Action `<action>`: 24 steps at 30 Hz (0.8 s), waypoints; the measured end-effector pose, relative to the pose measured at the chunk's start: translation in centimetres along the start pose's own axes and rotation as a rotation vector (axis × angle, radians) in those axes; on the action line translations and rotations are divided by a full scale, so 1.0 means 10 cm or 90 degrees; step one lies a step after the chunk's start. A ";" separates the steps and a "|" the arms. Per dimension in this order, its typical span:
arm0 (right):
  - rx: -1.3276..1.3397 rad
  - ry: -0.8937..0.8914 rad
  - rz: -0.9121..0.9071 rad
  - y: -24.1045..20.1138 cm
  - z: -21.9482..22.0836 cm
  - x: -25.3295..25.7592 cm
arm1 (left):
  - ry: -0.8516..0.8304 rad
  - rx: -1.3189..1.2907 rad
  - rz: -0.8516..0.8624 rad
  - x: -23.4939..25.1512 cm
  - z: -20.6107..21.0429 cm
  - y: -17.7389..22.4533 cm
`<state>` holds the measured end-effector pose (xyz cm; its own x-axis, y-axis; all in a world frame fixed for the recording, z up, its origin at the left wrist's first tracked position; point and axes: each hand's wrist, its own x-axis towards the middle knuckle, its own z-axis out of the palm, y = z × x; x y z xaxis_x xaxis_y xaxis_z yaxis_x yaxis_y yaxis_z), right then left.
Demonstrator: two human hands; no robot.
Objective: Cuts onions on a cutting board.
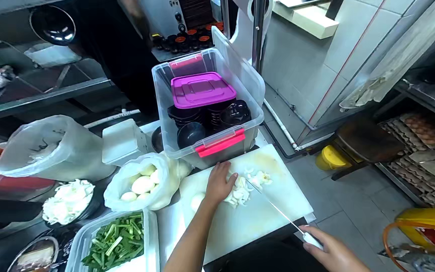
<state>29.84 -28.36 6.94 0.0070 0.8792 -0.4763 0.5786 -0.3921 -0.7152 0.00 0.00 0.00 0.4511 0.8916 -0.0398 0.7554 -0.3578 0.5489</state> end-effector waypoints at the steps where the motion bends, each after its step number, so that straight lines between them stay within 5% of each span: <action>1: 0.006 0.000 0.009 -0.01 0.01 0.02 | -0.016 0.000 0.002 0.01 0.00 -0.02; 10: -0.002 -0.023 0.045 -0.09 0.09 0.24 | 0.090 -0.164 -0.002 -0.33 0.29 -0.08; 18: 0.024 -0.051 0.082 -0.17 0.10 0.30 | 0.213 -0.100 0.011 -0.56 0.42 0.02; 24: 0.041 -0.048 0.096 -0.11 0.12 0.36 | 0.313 -0.032 -0.113 -0.73 0.56 0.32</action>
<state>28.23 -25.14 5.38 0.0274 0.7875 -0.6157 0.5226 -0.5363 -0.6628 1.74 -9.24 -2.65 0.0332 0.9665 0.2546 0.7706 -0.1870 0.6093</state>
